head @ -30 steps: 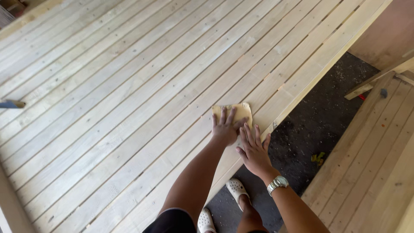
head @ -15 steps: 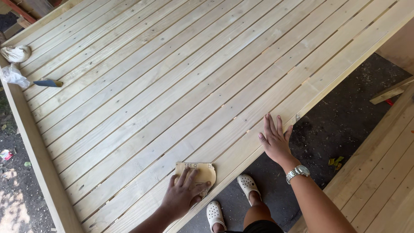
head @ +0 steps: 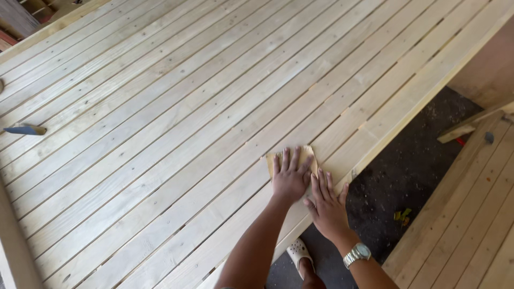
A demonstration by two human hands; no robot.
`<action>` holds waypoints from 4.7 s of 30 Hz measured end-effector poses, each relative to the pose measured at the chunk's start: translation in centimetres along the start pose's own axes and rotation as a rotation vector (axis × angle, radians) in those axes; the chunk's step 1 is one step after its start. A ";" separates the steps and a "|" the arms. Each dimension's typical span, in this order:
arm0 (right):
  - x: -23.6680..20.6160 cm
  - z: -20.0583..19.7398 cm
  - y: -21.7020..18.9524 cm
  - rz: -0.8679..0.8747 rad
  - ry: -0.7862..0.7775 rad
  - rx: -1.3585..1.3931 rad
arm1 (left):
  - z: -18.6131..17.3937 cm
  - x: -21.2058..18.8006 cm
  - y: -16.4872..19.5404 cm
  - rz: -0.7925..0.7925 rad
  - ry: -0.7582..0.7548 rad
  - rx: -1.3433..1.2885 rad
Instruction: The person sands the slatted surface and edges of a large wooden frame using a sheet of sandpaper held by hand, moving it back and forth across the planks and along the frame rails while steadying the structure with the other hand.
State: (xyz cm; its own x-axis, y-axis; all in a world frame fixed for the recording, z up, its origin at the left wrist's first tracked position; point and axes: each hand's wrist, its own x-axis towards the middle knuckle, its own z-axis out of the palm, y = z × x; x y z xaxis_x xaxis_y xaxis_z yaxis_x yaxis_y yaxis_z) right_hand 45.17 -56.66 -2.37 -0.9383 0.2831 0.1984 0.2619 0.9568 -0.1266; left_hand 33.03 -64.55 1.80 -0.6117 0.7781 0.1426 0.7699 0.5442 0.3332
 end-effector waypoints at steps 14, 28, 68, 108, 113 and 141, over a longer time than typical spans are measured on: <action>11.7 2.1 7.7 -0.528 -0.030 0.049 | -3.9 -22.1 -16.5 -0.365 0.105 0.353; 12.5 2.0 9.9 -0.538 -0.019 0.144 | 0.0 9.8 -4.9 -0.119 -0.151 0.179; -2.9 1.3 -22.7 -0.545 -0.082 0.222 | -16.0 -49.9 -26.8 -0.868 -0.402 0.240; 6.8 0.5 -40.5 -0.572 -0.294 0.111 | -16.2 -44.2 -28.7 -1.210 0.124 0.077; 8.3 1.5 -41.9 -0.484 -0.422 -0.078 | -14.5 -38.7 -25.6 -0.924 -0.040 -0.107; 11.4 4.0 -42.0 -0.429 -0.611 -0.128 | -18.9 -45.5 -36.8 -1.030 0.639 0.025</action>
State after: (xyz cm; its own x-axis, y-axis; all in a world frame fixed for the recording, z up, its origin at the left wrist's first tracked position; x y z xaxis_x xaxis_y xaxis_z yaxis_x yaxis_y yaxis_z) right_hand 22.60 -93.89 1.28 -0.9124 -0.1672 -0.3735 -0.1650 0.9856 -0.0382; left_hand 29.03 -125.91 0.67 -0.9138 -0.3140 0.2578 -0.1310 0.8284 0.5445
